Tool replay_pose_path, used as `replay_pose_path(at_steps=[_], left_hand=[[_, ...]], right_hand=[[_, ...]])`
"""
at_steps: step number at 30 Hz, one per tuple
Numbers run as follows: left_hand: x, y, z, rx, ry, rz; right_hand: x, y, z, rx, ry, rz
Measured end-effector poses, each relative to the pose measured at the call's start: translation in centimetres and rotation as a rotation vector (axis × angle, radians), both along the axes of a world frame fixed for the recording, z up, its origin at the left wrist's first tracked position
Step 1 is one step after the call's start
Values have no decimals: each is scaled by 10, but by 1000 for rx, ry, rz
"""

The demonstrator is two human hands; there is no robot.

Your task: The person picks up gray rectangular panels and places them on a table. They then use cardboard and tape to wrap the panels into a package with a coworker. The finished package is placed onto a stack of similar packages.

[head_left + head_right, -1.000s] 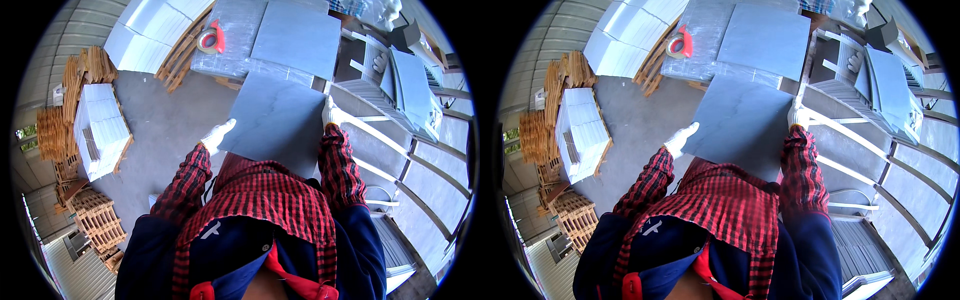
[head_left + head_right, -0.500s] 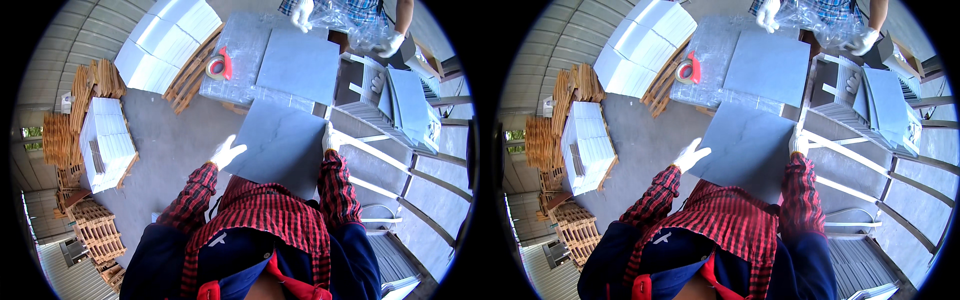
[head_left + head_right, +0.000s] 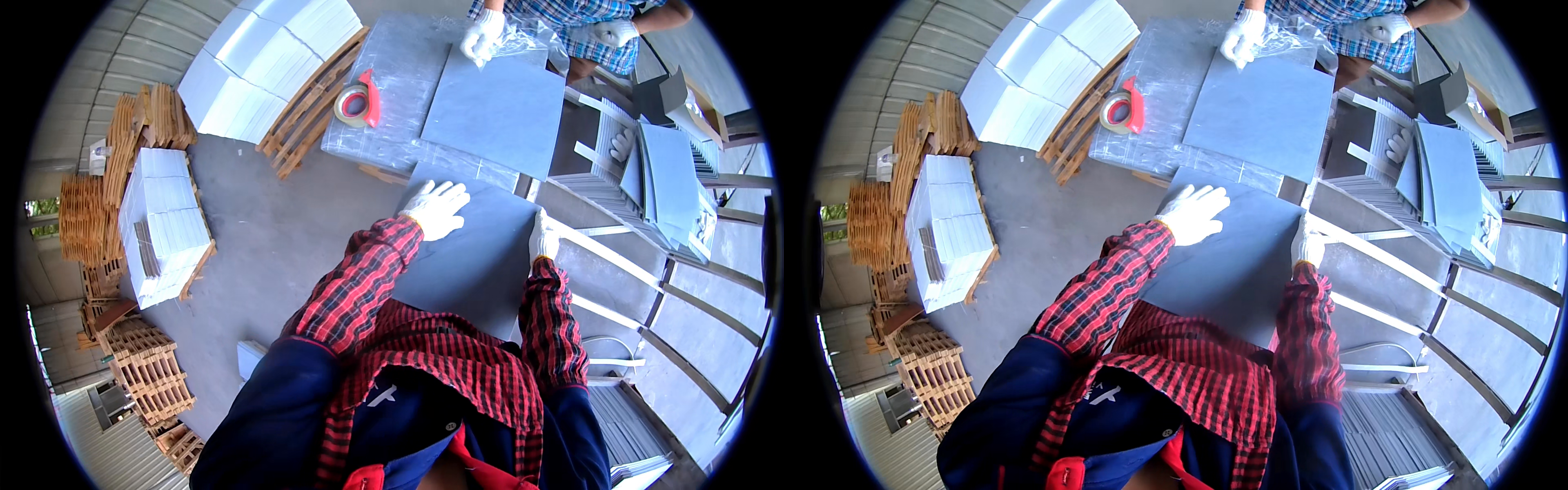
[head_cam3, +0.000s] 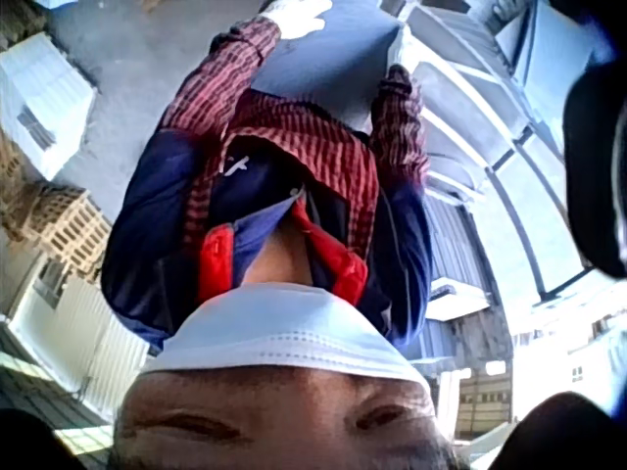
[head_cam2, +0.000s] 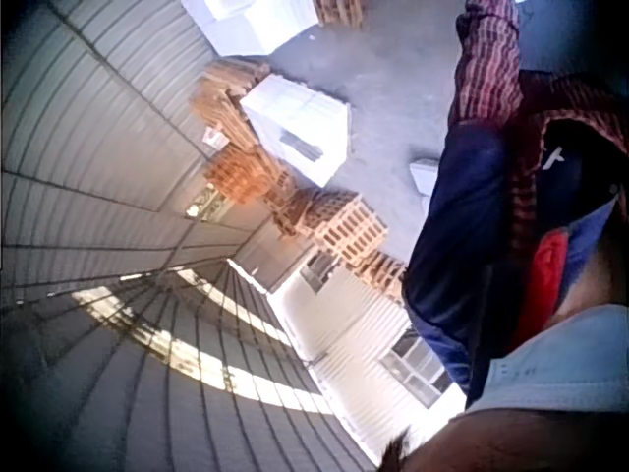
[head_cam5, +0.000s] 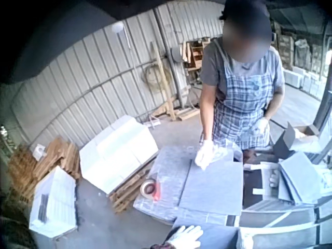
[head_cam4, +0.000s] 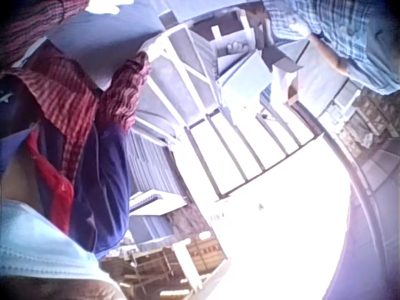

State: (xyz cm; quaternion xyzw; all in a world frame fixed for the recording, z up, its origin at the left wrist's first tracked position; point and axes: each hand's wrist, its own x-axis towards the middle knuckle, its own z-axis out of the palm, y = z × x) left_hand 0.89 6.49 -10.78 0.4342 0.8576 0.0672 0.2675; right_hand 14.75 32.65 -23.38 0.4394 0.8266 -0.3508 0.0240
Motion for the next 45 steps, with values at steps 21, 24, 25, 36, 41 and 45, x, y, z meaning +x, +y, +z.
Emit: replay_pose_path(at_steps=[21, 24, 25, 36, 41, 45], left_hand=[[23, -86, 31, -309, -706, 1122], [41, -113, -3, 93, -927, 1188], [38, -96, 20, 149, -908, 1172], [35, -102, 3, 245, -804, 1124], [39, -92, 6, 373, -829, 1383], [61, -76, 11, 452, -739, 1412]], right_hand=[[1, -1, 13, -377, -72, -210], [10, 5, -8, -720, 152, -283], [16, 11, -31, -760, 243, -325], [9, 14, -64, -15, 148, 192], [4, -7, -19, -914, 312, -448], [8, -7, 14, -875, 205, -612]])
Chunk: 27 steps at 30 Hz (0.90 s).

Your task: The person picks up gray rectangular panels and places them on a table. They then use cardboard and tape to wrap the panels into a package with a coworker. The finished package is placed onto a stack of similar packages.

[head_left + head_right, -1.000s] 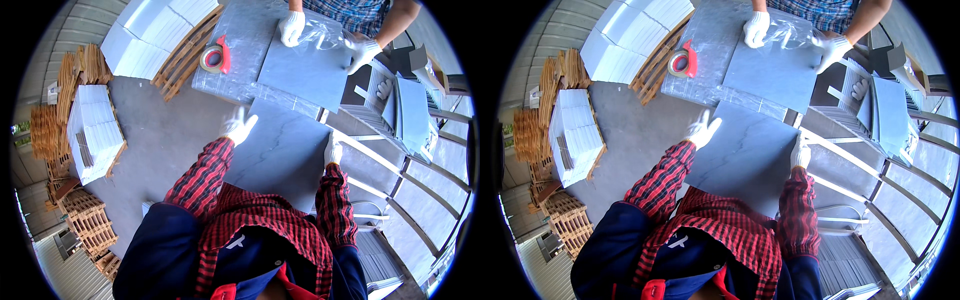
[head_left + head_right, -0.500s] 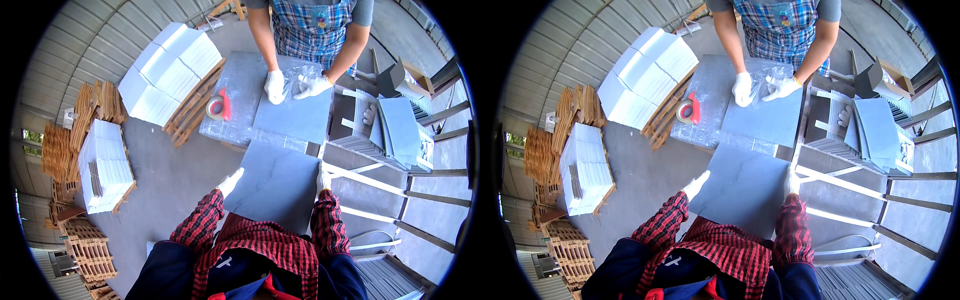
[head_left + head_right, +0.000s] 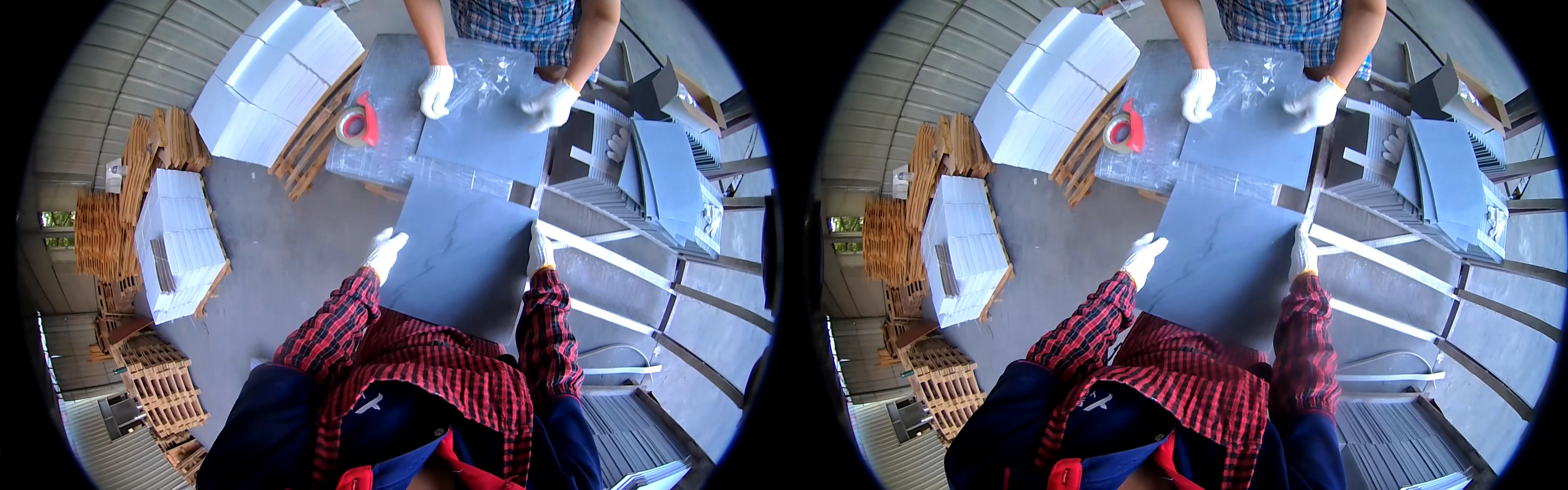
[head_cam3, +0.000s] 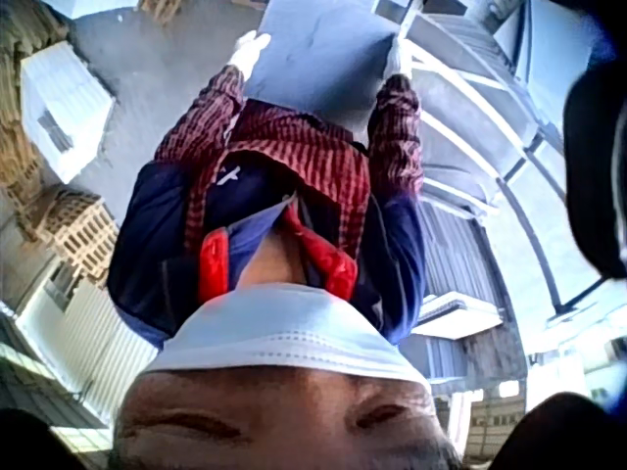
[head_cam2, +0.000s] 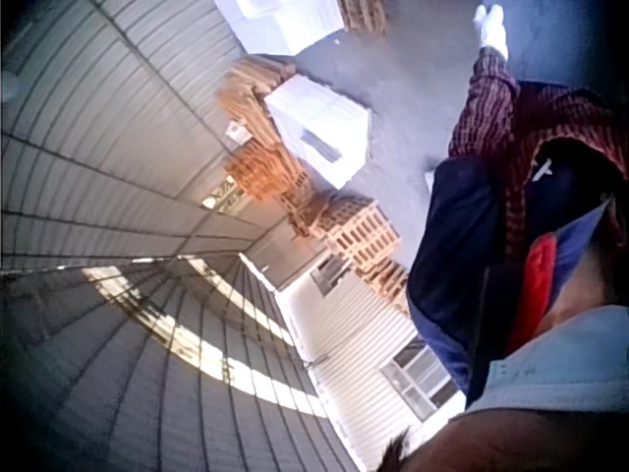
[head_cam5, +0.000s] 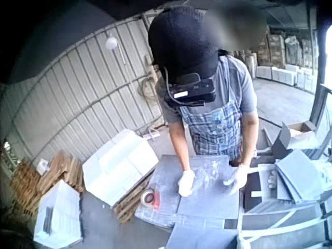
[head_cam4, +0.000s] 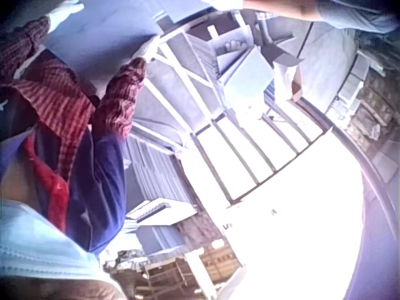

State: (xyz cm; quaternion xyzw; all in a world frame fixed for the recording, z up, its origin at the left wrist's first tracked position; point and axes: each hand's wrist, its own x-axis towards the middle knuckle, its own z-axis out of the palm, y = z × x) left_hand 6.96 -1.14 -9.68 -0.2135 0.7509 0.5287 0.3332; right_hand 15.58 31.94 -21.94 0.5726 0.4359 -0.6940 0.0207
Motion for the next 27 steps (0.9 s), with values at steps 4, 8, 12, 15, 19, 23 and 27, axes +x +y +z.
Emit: replay_pose_path(at_steps=[4, 8, 12, 15, 19, 23, 27], left_hand=[[22, 1, -15, 10, 126, 104], [23, 8, 12, 79, 186, 75], [18, 3, 32, 66, 157, 16], [6, -2, 48, 82, 130, -81], [-17, -11, 24, 82, 270, 73], [-44, 39, 98, 312, 323, -5], [-45, 53, 82, -62, 516, -138]], right_hand=[[0, -9, 59, 154, -45, -8], [19, -3, 79, 162, 107, -9], [23, -4, 107, 230, 157, -57], [28, -4, 110, 234, 246, -70], [31, -8, 109, 281, 359, -3], [29, -19, 120, 356, 434, 10], [34, -10, 117, 382, 415, 49]])
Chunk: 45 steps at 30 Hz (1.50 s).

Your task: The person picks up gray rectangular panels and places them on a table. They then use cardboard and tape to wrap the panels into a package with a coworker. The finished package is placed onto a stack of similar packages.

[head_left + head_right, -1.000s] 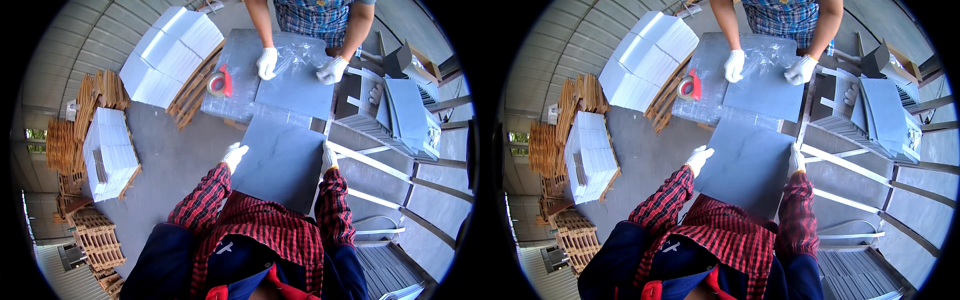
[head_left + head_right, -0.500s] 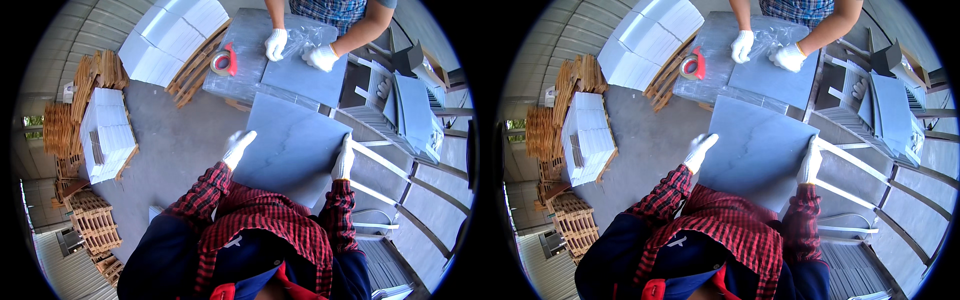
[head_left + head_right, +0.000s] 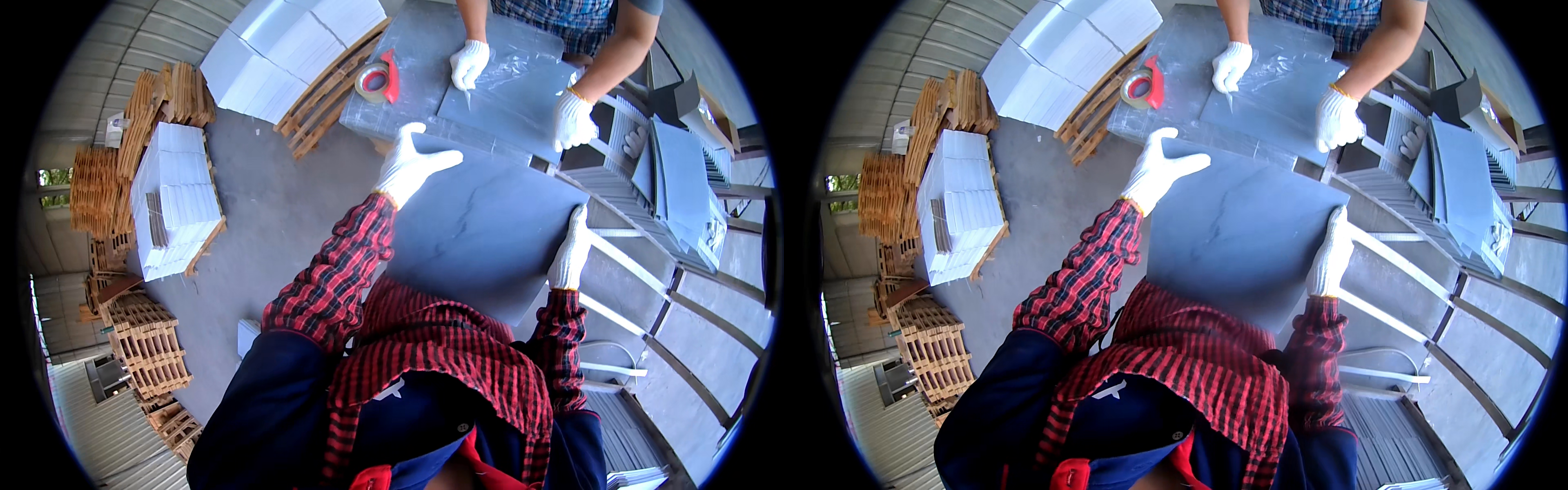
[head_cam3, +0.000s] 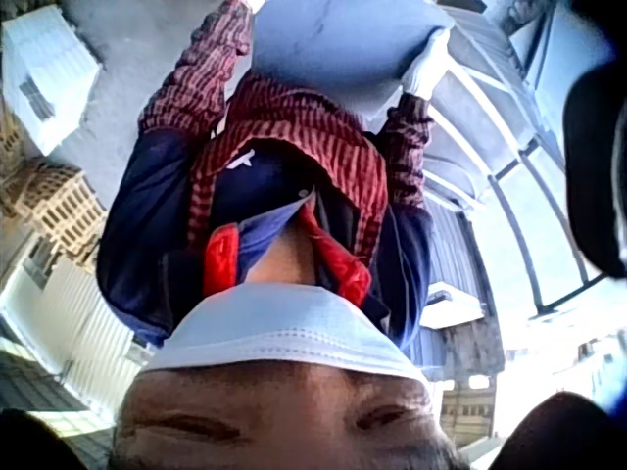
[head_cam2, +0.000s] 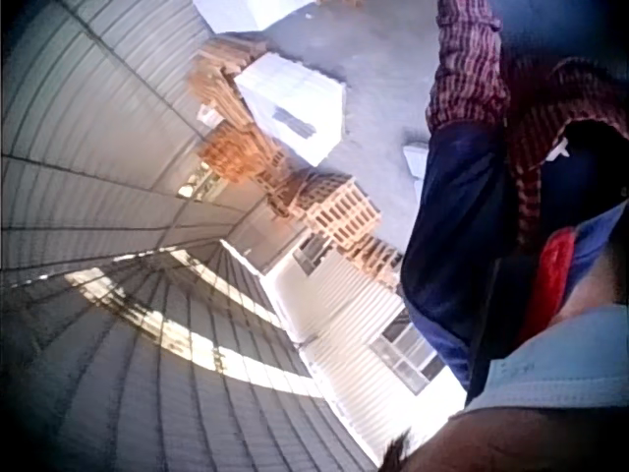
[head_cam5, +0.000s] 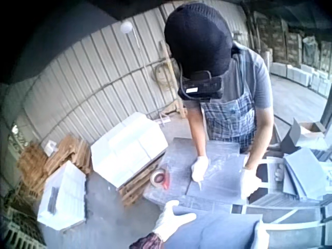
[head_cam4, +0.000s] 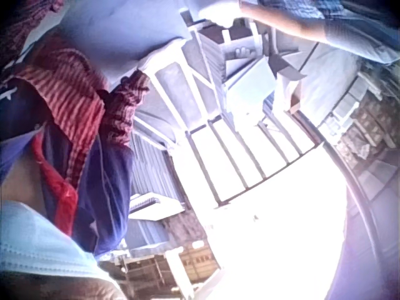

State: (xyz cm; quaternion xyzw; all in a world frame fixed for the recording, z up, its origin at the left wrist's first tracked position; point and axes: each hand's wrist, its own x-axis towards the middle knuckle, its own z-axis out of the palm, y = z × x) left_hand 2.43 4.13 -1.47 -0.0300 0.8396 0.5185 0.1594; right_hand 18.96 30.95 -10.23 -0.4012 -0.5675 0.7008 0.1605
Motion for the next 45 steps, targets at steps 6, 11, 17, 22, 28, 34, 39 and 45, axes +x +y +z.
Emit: replay_pose_path(at_steps=[6, 11, 17, 22, 28, 34, 39, 45], left_hand=[[4, 33, 3, -274, 66, 50], [3, 24, -6, -67, 96, 88], [-7, 4, -14, 2, 122, 73], [-10, -4, -21, 2, 18, 113], [-15, -13, -42, 274, -187, 193], [-18, -2, -9, 180, -190, 23], [-17, 22, 19, -355, -83, -89], [-25, 11, -29, -152, 181, 8]], right_hand=[[10, 1, 12, 87, -135, -74], [13, 3, 11, 128, -126, -68], [10, 4, 16, 149, -151, -47], [6, 8, 12, 78, -151, -46], [3, 10, 9, 65, -155, -52], [-4, 6, 21, 45, -177, -55], [-9, 2, 23, 61, -150, -65], [-8, 7, 16, 3, -107, 5]])
